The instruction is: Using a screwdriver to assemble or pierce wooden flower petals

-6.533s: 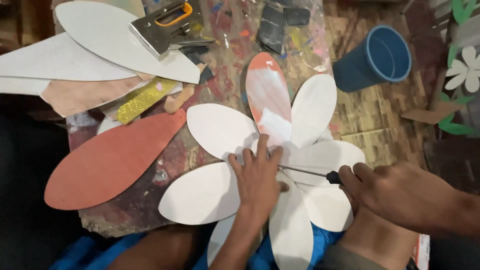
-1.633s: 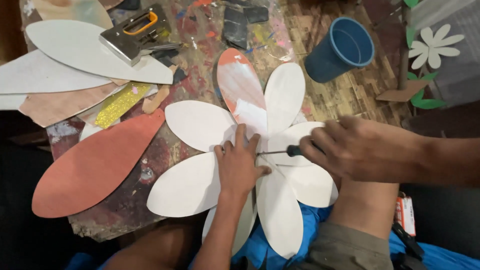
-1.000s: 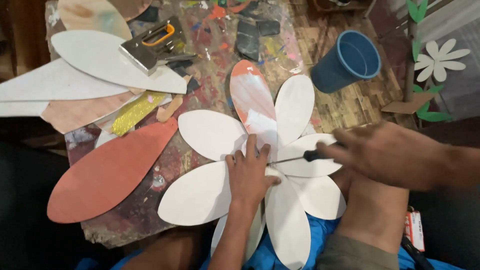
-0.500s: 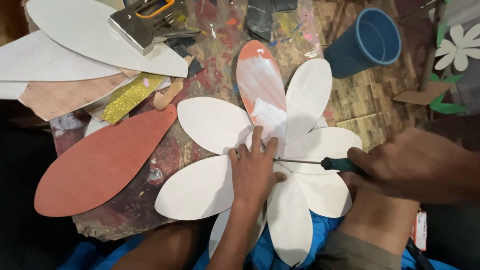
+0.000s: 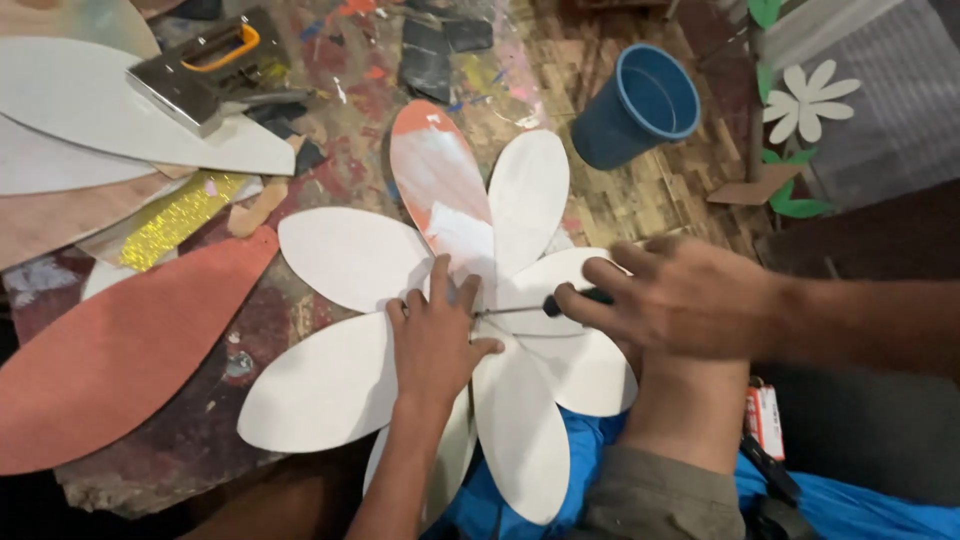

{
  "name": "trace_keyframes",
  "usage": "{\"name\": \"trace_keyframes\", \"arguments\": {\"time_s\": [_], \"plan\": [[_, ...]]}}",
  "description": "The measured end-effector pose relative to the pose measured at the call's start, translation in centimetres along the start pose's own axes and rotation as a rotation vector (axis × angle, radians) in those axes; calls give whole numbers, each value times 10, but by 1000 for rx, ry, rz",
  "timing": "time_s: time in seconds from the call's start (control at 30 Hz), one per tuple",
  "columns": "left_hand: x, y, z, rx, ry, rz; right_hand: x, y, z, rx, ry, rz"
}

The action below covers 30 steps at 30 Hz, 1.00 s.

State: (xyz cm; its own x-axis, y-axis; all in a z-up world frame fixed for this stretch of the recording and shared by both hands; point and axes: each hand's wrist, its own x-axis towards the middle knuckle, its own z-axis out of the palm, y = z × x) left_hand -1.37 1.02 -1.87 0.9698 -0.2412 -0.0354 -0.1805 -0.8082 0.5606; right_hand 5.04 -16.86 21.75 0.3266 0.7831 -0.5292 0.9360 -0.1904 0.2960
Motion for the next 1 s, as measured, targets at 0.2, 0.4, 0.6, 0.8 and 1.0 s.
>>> {"name": "trace_keyframes", "arguments": {"time_s": [0.2, 0.4, 0.6, 0.8, 1.0], "plan": [[1, 0, 3, -10, 9, -11, 21, 6, -8, -111, 150, -153], [4, 1, 0, -146, -91, -60, 16, 2, 20, 388, -222, 149], [11, 1, -9, -139, -255, -67, 60, 0, -20, 1143, -770, 1237], [-6, -5, -17, -133, -247, -7, 50, -9, -8, 778, -674, 610], [1, -5, -23, -95, -273, 0, 36, 4, -18, -202, 235, -264]]}}
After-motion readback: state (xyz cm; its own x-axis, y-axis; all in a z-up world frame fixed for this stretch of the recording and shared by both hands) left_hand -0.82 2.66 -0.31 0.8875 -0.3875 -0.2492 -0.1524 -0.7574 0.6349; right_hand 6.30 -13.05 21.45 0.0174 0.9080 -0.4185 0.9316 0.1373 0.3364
